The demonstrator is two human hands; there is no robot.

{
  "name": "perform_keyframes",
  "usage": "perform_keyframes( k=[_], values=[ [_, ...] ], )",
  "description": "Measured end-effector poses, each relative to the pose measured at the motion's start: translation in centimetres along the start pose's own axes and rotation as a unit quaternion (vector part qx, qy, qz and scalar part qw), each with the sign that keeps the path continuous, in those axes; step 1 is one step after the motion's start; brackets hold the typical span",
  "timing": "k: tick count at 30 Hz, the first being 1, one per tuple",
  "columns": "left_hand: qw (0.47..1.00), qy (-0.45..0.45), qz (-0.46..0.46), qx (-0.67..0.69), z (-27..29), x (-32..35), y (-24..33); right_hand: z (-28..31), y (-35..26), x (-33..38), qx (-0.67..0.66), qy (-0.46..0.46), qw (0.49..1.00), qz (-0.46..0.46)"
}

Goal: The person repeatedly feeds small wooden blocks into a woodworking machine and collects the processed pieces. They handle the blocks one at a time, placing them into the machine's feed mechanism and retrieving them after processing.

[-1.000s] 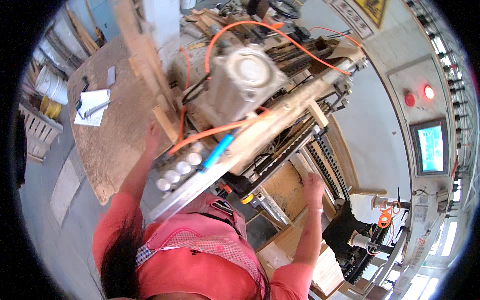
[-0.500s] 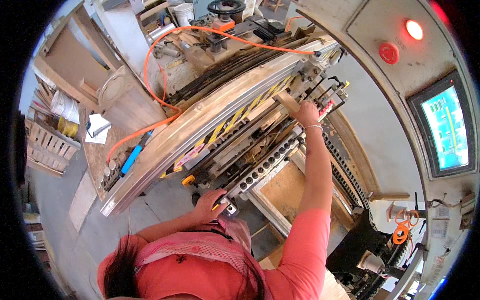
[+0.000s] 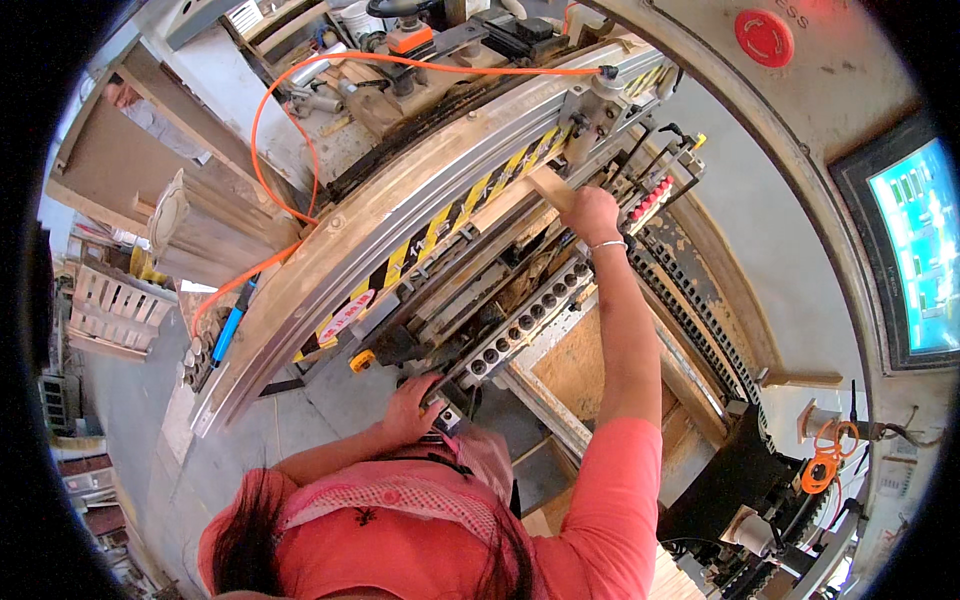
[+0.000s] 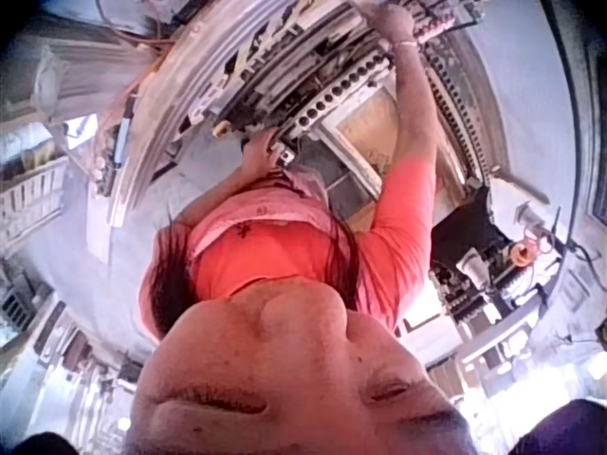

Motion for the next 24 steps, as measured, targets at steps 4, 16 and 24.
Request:
perform_keyframes(
  k=[4,16,24],
  values=[
    [1.0,-0.017,0.012,-0.013,0.1,-0.1,0.1,0.2,0.1,0.0,-0.016,-0.013,1.0,-0.012],
    [1.0,-0.021,0.011,-0.011,-0.1,0.0,-0.2,0.4,0.0,0.8,0.019,-0.036,0.998,-0.039],
    [1.0,-0.02,-0.003,-0.009,-0.5,0.2,-0.8,-0.1,0.6,0.9,0.027,0.013,1.0,0.007]
  ],
)
Point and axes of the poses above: each hand's wrist, its own x-axis away from the middle knuckle, its own z-axis out of the back of the hand, y = z × x, the point moved 7 cm from there along -x, towards the middle knuckle, and after that the axes turned 3 degrees about -z, right-handed, at the moved point
